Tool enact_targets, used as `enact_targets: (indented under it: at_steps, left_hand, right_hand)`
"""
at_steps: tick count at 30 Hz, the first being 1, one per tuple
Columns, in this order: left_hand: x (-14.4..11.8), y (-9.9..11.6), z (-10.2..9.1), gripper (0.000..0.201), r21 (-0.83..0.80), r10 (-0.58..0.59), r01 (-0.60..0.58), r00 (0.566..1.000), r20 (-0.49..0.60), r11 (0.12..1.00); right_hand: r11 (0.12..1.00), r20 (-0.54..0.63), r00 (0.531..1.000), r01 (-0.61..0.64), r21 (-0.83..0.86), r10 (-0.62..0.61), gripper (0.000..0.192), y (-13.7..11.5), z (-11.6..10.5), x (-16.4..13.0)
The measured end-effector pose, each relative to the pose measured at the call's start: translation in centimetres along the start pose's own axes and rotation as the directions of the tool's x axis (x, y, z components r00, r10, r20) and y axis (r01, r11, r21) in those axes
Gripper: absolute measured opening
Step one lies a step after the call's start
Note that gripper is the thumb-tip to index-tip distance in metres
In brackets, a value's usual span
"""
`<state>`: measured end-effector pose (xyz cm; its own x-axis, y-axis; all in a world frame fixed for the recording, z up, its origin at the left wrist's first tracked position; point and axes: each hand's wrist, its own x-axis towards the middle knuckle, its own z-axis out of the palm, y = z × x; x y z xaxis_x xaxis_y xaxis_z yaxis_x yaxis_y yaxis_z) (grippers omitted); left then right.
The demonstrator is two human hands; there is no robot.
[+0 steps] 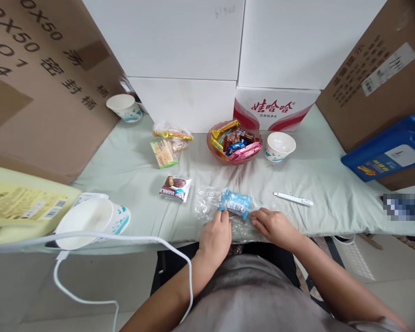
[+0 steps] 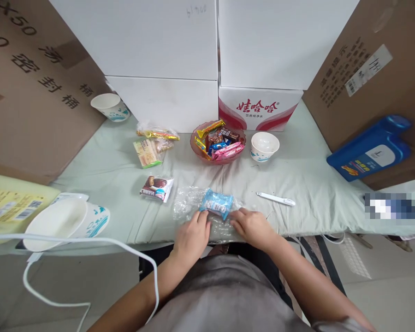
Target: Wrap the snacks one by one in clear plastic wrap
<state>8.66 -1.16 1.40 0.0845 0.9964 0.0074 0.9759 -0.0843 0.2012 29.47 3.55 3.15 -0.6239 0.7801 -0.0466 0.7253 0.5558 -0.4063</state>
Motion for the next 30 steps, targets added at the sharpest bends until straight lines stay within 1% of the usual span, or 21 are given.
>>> enact_targets:
  at_steps: [2,4,6,8,10,12,14,15,17,18,20,21,22,23,24,25,26,27,28,29,30]
  left_hand:
    - [0.4,-0.3,-0.5,0.024,0.027,-0.056,0.055,0.998,0.018,0.998]
    - [0.8,-0.6,-1.0,0.027,0.037,-0.027,0.027,1.0,-0.009,0.999]
    - [1.2,-1.1,-1.0,0.037,0.034,0.052,-0.05,0.996,-0.074,0.998]
    - [1.6,-1.8,-0.5,0.049,0.007,0.129,-0.129,0.984,-0.121,0.992]
    - [2.2,-2.9,0.3,0.061,-0.036,0.177,-0.182,0.977,-0.119,0.983]
    - [2.6,-3.9,1.2,0.075,-0.068,0.204,-0.21,0.975,-0.088,0.975]
    - [2.8,-4.8,2.0,0.083,-0.08,0.225,-0.23,0.971,-0.077,0.97]
    - [2.8,-5.1,2.2,0.082,-0.083,0.235,-0.242,0.968,-0.084,0.967]
    - [2.6,-5.3,2.5,0.078,-0.089,0.25,-0.26,0.962,-0.11,0.961]
    - [2.4,-5.3,2.5,0.075,-0.09,0.252,-0.263,0.96,-0.121,0.961]
    - [2.3,-5.2,2.4,0.07,-0.087,0.254,-0.267,0.958,-0.131,0.96]
    - [2.2,-5.2,2.4,0.068,-0.084,0.255,-0.267,0.958,-0.129,0.96]
    - [2.2,-5.1,2.3,0.067,-0.079,0.256,-0.267,0.959,-0.125,0.96]
    - [2.2,-5.1,2.3,0.067,-0.076,0.258,-0.268,0.959,-0.12,0.961]
    - [2.3,-5.2,2.3,0.067,-0.074,0.26,-0.269,0.959,-0.114,0.96]
    - [2.3,-5.2,2.3,0.067,-0.075,0.263,-0.272,0.958,-0.11,0.959]
    - [2.3,-5.3,2.3,0.067,-0.077,0.266,-0.275,0.958,-0.108,0.958]
    - [2.3,-5.4,2.3,0.067,-0.08,0.268,-0.278,0.957,-0.109,0.957]
    - [2.3,-5.5,2.4,0.066,-0.083,0.269,-0.279,0.957,-0.111,0.957]
    - [2.3,-5.5,2.4,0.065,-0.085,0.268,-0.278,0.957,-0.115,0.957]
    - [2.3,-5.6,2.4,0.064,-0.087,0.266,-0.276,0.957,-0.118,0.957]
  right_hand:
    - [0.999,-0.132,0.991,-0.024,-0.03,0.02,0.035,0.1,0.0,0.9]
    - [0.998,-0.191,0.98,0.056,-0.037,-0.062,0.043,-0.1,0.0,1.7]
    - [0.987,-0.166,0.973,0.159,-0.03,-0.162,0.054,-0.5,0.3,2.6]
    - [0.983,-0.131,0.974,0.182,-0.027,-0.184,0.063,-0.9,0.8,3.4]
    - [0.992,-0.142,0.981,0.129,-0.014,-0.129,0.059,-0.9,1.3,4.1]
    - [0.997,-0.192,0.98,0.067,0.048,-0.057,0.049,-0.4,1.5,4.7]
    - [0.988,-0.277,0.961,0.016,0.151,0.027,0.041,0.8,1.1,5.1]
    - [0.978,-0.334,0.939,-0.007,0.211,0.079,0.038,1.5,0.7,5.3]
    - [0.942,-0.475,0.858,-0.029,0.335,0.196,0.034,3.0,-0.7,5.8]
    - [0.922,-0.552,0.796,-0.02,0.387,0.249,0.034,3.7,-1.7,6.2]
    - [0.903,-0.7,0.644,0.031,0.428,0.31,0.036,4.9,-4.0,7.5]
    - [0.91,-0.762,0.568,0.057,0.412,0.309,0.037,5.3,-5.2,8.4]
    - [0.924,-0.812,0.507,0.074,0.374,0.288,0.038,5.6,-6.4,9.6]
    - [0.942,-0.847,0.469,0.083,0.325,0.251,0.039,5.9,-7.4,10.9]
    - [0.958,-0.863,0.461,0.082,0.275,0.208,0.039,6.2,-8.4,12.4]
    - [0.971,-0.861,0.48,0.071,0.229,0.168,0.04,6.5,-9.1,14.0]
    - [0.981,-0.837,0.532,0.051,0.187,0.131,0.041,6.8,-9.6,15.5]
    - [0.988,-0.779,0.619,0.024,0.151,0.104,0.043,7.2,-10.0,16.9]
    - [0.992,-0.684,0.724,-0.008,0.127,0.093,0.044,7.5,-10.2,18.2]
    - [0.993,-0.575,0.812,-0.041,0.11,0.097,0.046,7.9,-10.3,19.2]
    - [0.992,-0.48,0.87,-0.076,0.1,0.115,0.047,8.1,-10.3,19.8]
